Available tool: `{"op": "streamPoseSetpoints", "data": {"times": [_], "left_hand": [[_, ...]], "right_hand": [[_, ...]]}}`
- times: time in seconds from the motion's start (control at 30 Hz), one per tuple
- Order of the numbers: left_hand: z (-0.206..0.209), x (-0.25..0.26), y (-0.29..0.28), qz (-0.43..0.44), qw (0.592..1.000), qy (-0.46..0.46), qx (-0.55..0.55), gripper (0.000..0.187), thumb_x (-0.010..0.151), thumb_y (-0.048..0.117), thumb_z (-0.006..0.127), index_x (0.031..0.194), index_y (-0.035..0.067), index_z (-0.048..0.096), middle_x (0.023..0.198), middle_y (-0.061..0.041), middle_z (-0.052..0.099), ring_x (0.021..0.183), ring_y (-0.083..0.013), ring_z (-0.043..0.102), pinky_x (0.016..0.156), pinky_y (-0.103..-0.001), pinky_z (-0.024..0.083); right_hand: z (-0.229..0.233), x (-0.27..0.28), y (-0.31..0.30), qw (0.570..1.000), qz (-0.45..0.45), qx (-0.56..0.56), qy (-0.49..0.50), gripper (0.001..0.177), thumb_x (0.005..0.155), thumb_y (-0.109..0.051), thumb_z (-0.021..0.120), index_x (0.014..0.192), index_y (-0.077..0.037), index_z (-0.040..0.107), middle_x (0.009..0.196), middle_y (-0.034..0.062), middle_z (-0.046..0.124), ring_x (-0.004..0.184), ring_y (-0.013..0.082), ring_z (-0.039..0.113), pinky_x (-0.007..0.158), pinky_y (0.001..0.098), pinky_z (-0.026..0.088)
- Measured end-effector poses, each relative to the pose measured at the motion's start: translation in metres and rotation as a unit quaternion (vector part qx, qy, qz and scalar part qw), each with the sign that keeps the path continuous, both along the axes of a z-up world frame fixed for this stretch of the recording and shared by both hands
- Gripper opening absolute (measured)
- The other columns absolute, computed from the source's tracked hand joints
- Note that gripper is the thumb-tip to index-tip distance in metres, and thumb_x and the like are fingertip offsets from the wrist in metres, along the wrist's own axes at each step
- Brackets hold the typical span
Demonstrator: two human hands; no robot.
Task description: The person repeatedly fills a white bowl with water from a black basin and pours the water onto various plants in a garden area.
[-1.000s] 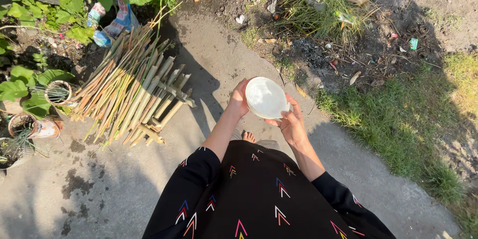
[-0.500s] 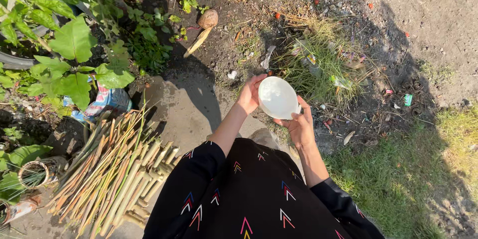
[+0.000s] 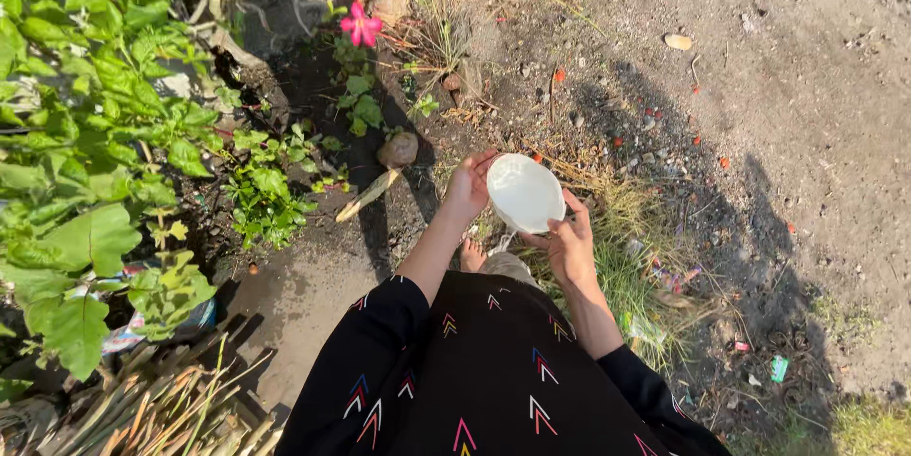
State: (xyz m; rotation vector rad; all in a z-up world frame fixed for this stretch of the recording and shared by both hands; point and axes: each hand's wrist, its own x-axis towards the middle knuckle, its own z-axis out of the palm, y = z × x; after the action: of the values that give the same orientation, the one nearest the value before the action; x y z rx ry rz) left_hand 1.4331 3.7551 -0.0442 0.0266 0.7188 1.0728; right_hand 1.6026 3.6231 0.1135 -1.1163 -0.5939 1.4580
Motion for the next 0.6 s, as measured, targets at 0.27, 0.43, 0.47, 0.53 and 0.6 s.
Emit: {"op": "streamPoseSetpoints", "data": {"times": [0.27,0.43,0.47,0.53,0.6], "left_hand": [[-0.012,0.029,0.259,0.042,0.998,-0.027,-0.032,0.018,0.093,0.028,0.064,0.094,0.01,0.068,0.098,-0.01,0.068,0.092,-0.026,0.067,0.087,-0.045,0.057],[-0.062,0.024,0.389,0.043,0.992,0.107,-0.056,0.018,0.09,0.009,0.061,0.081,0.007,0.045,0.101,-0.005,0.079,0.089,-0.02,0.071,0.081,-0.045,0.06],[-0.066,0.02,0.415,0.082,0.992,0.092,-0.02,0.005,0.09,0.007,0.059,0.088,0.007,0.054,0.096,-0.009,0.074,0.083,-0.021,0.07,0.075,-0.041,0.06],[-0.07,0.012,0.465,0.123,0.989,0.076,0.014,0.008,0.09,0.004,0.058,0.094,0.007,0.063,0.091,-0.012,0.068,0.077,-0.0221,0.069,0.068,-0.037,0.059],[-0.077,-0.001,0.5,0.04,0.964,0.224,-0.134,0.017,0.102,0.02,0.05,0.094,0.007,0.058,0.083,-0.007,0.06,0.057,-0.0126,0.051,0.044,-0.03,0.039]], "right_hand": [[-0.01,0.031,0.274,0.996,0.043,-0.016,-0.071,0.065,0.088,0.002,0.053,0.15,-0.007,0.034,0.144,0.0249,0.048,0.127,0.0389,0.058,0.092,0.0581,0.064],[-0.043,0.042,0.423,0.989,0.053,-0.055,-0.129,0.069,0.084,0.005,0.057,0.15,-0.009,0.039,0.136,0.027,0.051,0.122,0.0422,0.06,0.088,0.0559,0.066],[-0.048,0.043,0.452,0.989,0.055,-0.054,-0.127,0.069,0.084,0.005,0.057,0.15,-0.009,0.039,0.136,0.027,0.051,0.122,0.0422,0.06,0.088,0.0559,0.066],[-0.053,0.049,0.501,0.99,0.075,-0.057,-0.102,0.063,0.085,0.002,0.057,0.144,-0.011,0.04,0.139,0.0234,0.053,0.125,0.0412,0.062,0.087,0.0569,0.067],[-0.053,0.057,0.55,0.991,0.086,-0.053,-0.084,0.06,0.087,0.002,0.056,0.143,-0.01,0.041,0.142,0.0212,0.05,0.127,0.0407,0.06,0.087,0.0591,0.066]]}}
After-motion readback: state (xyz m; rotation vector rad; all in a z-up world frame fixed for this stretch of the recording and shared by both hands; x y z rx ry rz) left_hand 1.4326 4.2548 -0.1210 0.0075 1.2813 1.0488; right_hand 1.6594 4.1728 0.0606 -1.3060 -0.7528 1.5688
